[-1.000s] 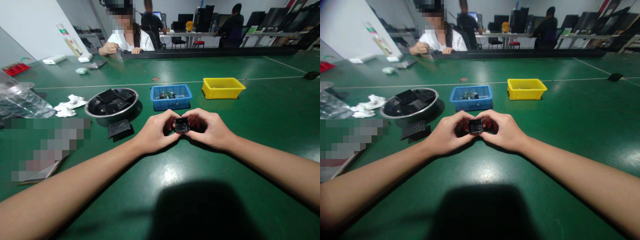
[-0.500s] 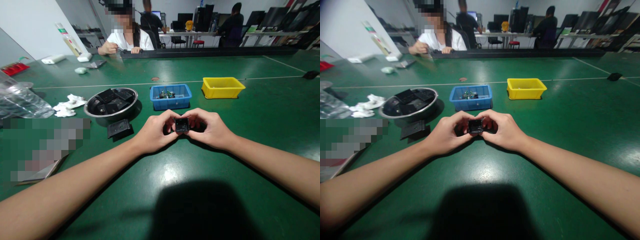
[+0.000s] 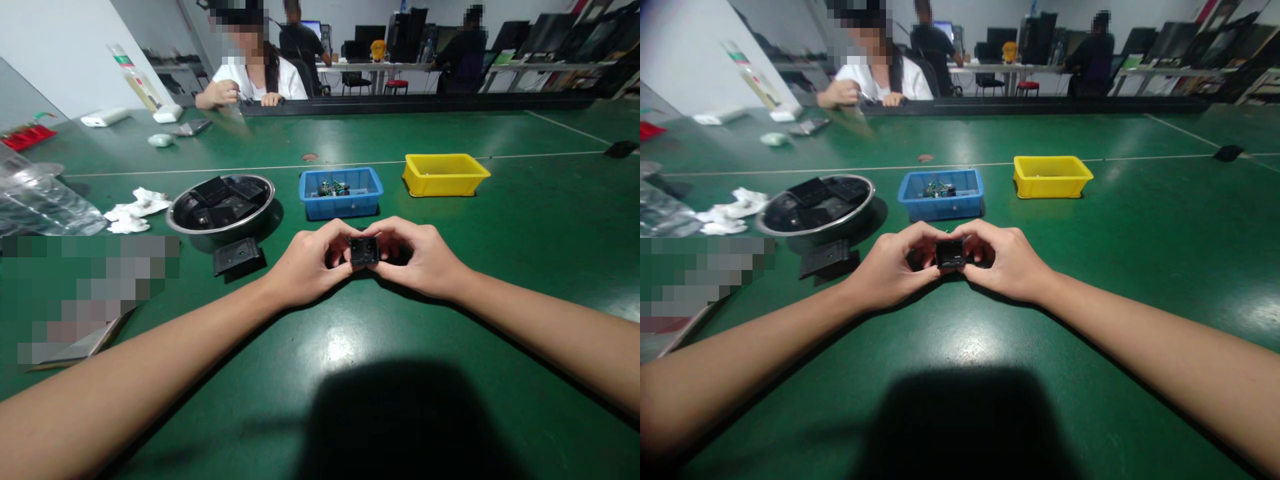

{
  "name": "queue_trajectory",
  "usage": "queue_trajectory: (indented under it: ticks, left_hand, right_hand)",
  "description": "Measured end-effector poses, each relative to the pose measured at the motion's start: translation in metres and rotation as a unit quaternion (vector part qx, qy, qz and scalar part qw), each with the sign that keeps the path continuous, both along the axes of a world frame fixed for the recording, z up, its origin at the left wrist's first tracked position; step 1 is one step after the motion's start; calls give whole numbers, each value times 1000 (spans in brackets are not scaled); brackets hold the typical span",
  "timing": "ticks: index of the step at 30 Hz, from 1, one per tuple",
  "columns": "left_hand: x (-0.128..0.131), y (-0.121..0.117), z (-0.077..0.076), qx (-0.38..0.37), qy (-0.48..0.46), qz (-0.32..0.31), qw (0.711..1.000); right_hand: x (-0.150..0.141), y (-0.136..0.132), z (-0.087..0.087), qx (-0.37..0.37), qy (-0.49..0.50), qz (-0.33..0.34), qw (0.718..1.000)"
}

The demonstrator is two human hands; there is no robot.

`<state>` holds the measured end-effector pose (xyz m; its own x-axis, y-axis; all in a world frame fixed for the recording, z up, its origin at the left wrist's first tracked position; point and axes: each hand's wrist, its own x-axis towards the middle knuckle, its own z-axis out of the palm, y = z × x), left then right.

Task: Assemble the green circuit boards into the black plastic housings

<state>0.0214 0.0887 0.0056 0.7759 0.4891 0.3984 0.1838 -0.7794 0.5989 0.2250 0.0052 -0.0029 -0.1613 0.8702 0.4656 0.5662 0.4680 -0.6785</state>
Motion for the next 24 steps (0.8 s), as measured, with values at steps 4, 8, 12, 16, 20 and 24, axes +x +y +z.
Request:
queue_trajectory:
  ticks: [4, 8, 12, 16, 20, 24]
  left_hand:
    - [0, 0, 0, -1, -13, -5, 1000]
    - [-1, 0, 0, -2, -19, -4, 1000]
    - [-1, 0, 0, 0, -23, 4, 1000]
    - [-1, 0, -1, -11, -33, 15, 999]
    - [-1, 0, -2, -27, -48, 26, 998]
    - [-1, 0, -2, -5, -50, 42, 998]
  right_hand:
    - [0, 0, 1, 1, -6, 1, 1000]
    - [0, -1, 2, 6, -10, -4, 1000]
    - [0, -1, 2, 11, -6, -4, 1000]
    - [0, -1, 2, 25, -20, -13, 999]
    - [-1, -2, 2, 33, -22, -24, 999]
    - [0, -2, 1, 30, -15, -31, 999]
